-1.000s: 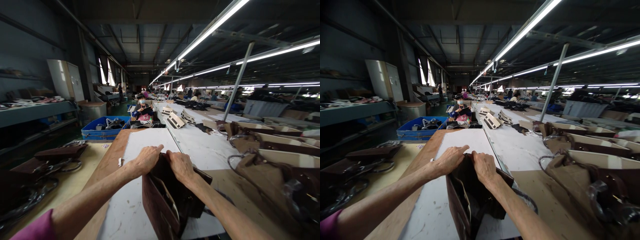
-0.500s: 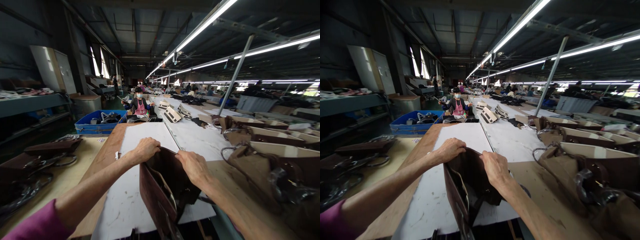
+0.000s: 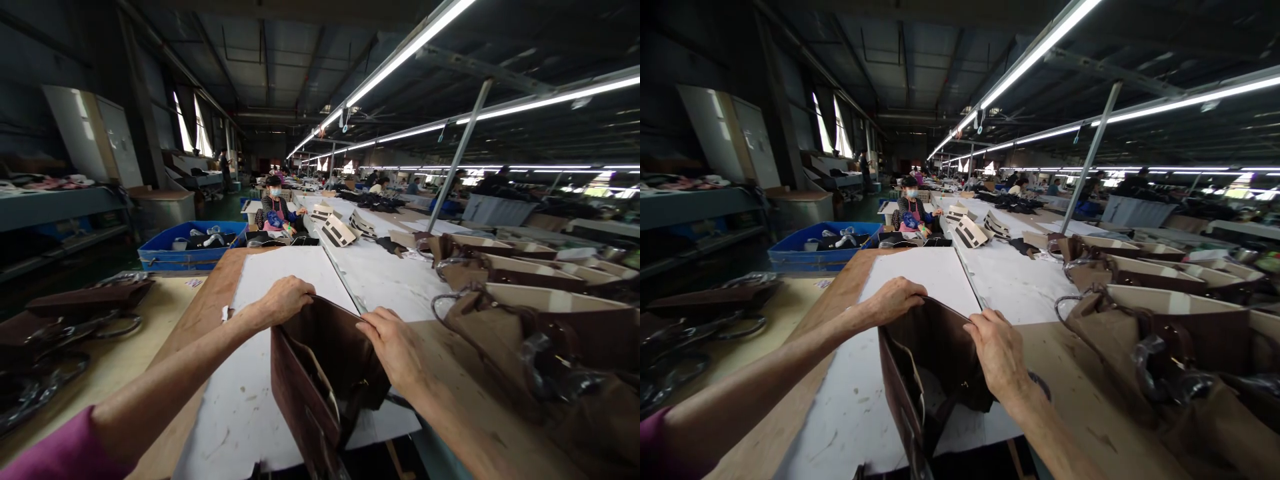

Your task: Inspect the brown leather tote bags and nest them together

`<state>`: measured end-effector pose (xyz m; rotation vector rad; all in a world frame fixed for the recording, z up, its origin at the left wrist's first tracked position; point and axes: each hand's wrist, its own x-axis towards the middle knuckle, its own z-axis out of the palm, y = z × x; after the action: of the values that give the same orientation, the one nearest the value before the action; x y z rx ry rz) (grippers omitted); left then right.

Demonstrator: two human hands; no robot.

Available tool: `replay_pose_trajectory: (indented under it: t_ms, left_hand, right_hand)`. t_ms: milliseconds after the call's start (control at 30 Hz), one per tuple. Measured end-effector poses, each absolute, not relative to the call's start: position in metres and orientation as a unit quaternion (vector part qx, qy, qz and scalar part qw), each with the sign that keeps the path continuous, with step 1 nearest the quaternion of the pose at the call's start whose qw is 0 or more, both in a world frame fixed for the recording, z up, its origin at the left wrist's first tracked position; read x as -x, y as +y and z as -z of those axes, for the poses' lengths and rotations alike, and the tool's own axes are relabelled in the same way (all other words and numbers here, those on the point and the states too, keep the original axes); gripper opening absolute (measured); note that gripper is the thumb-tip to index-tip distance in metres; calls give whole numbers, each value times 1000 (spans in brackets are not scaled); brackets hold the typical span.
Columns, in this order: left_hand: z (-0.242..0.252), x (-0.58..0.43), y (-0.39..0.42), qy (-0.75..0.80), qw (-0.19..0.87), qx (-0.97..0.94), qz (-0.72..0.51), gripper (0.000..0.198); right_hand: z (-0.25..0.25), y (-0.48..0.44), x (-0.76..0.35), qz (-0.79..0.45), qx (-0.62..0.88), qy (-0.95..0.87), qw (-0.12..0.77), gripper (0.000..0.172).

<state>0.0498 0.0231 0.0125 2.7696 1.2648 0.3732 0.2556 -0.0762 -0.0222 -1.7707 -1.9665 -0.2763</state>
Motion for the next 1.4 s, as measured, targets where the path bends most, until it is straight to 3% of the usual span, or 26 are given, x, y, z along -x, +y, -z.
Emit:
replay_pose_trajectory:
  t_ms: [300, 667, 1033, 1300, 1400]
  left_hand:
    - [-10, -55, 25, 428, 14, -896, -115, 20]
    - [-7, -49, 27, 412, 18, -902, -128, 20]
    - [-9, -47, 26, 410, 61, -897, -152, 19]
    - [-22, -60, 25, 325, 153, -917, -174, 18]
    - [-22, -73, 27, 312, 159, -918, -185, 18]
  right_hand:
    - [3, -34, -208, 130, 669, -726, 89, 30]
    - [1, -64, -248, 119, 680, -717, 94, 30]
    - [17, -104, -290, 65, 651, -721, 228, 33]
    - [3, -156, -265, 27, 678, -717, 158, 33]
    - [-2, -152, -256, 14, 684, -711, 162, 17]
